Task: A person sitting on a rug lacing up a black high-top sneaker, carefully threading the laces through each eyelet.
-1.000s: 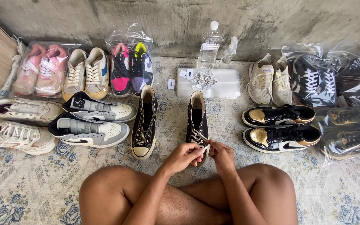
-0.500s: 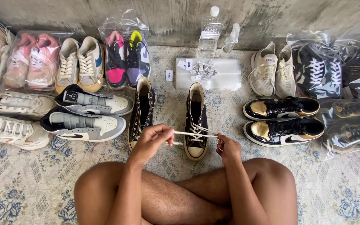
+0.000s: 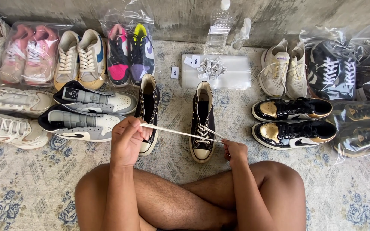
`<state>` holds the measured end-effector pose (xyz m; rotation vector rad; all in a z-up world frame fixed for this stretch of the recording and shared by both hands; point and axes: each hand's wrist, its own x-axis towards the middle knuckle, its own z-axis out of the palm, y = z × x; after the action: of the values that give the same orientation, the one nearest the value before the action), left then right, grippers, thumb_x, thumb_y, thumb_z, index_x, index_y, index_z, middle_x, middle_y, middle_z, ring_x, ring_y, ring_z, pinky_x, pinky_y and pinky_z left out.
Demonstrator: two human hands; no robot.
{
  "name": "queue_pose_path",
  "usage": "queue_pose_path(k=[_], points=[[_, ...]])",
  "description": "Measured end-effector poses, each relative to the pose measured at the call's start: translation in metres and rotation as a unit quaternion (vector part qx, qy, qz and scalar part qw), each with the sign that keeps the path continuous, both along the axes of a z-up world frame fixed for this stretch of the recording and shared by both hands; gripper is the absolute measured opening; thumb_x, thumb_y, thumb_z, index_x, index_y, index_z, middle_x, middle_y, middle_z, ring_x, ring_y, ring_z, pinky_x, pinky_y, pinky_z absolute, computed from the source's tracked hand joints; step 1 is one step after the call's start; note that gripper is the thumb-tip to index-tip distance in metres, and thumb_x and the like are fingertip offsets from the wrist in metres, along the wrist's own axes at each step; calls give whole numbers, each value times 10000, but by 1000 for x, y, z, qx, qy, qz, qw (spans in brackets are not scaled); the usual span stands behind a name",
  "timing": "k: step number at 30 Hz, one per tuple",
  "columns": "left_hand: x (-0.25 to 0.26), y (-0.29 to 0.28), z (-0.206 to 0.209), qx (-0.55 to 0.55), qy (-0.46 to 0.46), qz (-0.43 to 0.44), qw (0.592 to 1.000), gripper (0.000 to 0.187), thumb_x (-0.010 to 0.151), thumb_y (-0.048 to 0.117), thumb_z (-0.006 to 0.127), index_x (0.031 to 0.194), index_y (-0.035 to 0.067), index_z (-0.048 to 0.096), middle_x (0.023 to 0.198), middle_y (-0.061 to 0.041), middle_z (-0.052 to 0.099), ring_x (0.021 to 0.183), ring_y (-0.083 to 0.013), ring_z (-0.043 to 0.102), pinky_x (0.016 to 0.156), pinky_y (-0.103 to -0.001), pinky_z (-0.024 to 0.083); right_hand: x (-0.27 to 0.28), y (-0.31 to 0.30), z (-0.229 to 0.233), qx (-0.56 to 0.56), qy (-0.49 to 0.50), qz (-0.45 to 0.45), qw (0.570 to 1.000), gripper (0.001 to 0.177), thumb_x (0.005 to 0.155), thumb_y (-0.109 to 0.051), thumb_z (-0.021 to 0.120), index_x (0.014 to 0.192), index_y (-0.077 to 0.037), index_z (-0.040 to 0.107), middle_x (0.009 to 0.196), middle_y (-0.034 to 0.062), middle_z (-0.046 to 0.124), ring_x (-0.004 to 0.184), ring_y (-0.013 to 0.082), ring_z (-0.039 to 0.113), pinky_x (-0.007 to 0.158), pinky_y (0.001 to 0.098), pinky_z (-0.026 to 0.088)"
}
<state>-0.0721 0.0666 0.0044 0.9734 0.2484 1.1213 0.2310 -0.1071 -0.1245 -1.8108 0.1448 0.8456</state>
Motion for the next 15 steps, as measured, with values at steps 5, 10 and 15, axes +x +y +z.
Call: queue_pose_path(k=[5,10,15], points=[[-8,2,10,-13,-80,19,997,219,1005,144,568,792,94,572,613,-58,534,581,-184,550,735,-383,503,-1,-1,-7,-13,-11,13,1000,220,873,-139,772,797,63,731,571,92,546,470,159,513,445,342,478],[-7,-3,16,-15,-107,19,994,251,1004,151,551,759,99,537,587,-50,499,559,-178,510,725,-386,456,3,-3,-28,-14,-29,27,999,247,892,-145,763,757,60,733,559,111,546,467,181,519,440,344,459],[-7,-7,24,9,-65,6,998,236,992,63,532,758,92,522,534,29,383,475,-99,395,639,-308,426,6,-5,-45,-36,-93,42,994,277,903,-142,750,732,75,729,531,157,529,447,216,515,437,342,438]])
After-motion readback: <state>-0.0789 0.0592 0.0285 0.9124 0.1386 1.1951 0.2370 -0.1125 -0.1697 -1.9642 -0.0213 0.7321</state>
